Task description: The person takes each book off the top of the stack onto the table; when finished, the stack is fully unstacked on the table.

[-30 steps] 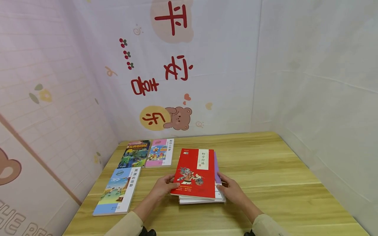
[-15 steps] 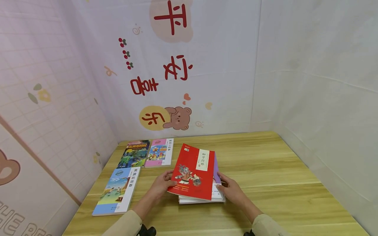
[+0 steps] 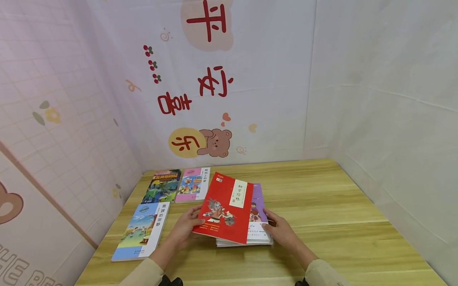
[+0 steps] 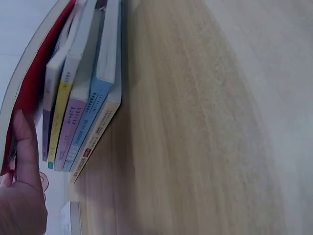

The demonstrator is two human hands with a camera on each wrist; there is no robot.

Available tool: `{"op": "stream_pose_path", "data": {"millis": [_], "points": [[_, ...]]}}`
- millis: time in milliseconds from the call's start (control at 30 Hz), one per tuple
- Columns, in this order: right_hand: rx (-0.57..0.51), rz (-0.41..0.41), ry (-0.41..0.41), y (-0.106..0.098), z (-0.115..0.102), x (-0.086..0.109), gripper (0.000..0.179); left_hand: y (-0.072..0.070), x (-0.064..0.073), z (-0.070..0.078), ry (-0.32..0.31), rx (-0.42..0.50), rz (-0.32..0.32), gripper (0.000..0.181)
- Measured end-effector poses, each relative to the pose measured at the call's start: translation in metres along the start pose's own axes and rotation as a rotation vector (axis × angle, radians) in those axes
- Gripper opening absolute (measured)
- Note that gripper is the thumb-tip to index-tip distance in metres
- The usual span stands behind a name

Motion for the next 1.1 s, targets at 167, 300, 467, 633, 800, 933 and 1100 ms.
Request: {"op": "stream_pose_path", "data": {"millis": [167, 300, 467, 633, 800, 933, 1100], "points": [[0.004, 0.002, 0.002, 0.000, 0.001, -0.001, 0.056, -0.018, 0.009, 0.009, -0.021, 0.062, 0.071, 0.060], [-0.004, 0.000, 0.000, 0.000, 0.001, -0.002, 0.056, -0.038, 0.016, 0.017, -0.033, 0.067, 0.130, 0.061], [-0.004, -0.003, -0.001, 0.000, 0.002, -0.002, 0.057, -0.066, 0.026, 0.027, -0.030, 0.040, 0.179, 0.064], [-0.012, -0.003, -0.003, 0.000, 0.002, -0.001, 0.057, -0.091, 0.044, 0.029, -0.068, 0.010, 0.207, 0.070], [-0.026, -0.009, -0.007, 0.001, 0.002, -0.001, 0.057, -0.112, 0.067, 0.019, -0.141, 0.005, 0.235, 0.071], [-0.031, -0.012, -0.010, 0.001, 0.001, 0.000, 0.057, -0.123, 0.083, 0.003, -0.199, 0.001, 0.274, 0.073], [-0.030, -0.012, -0.008, 0.000, 0.002, 0.000, 0.057, -0.120, 0.091, -0.014, -0.242, 0.020, 0.295, 0.074]]}}
Point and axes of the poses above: each hand's wrist, its own x-axis away from the middle knuckle, its own y-axis out of the palm, z = x × y, the point moved 8 cm from there along -x, towards the middle knuckle, and after that the axes turned 12 degrees about y, right-handed, at the moved point
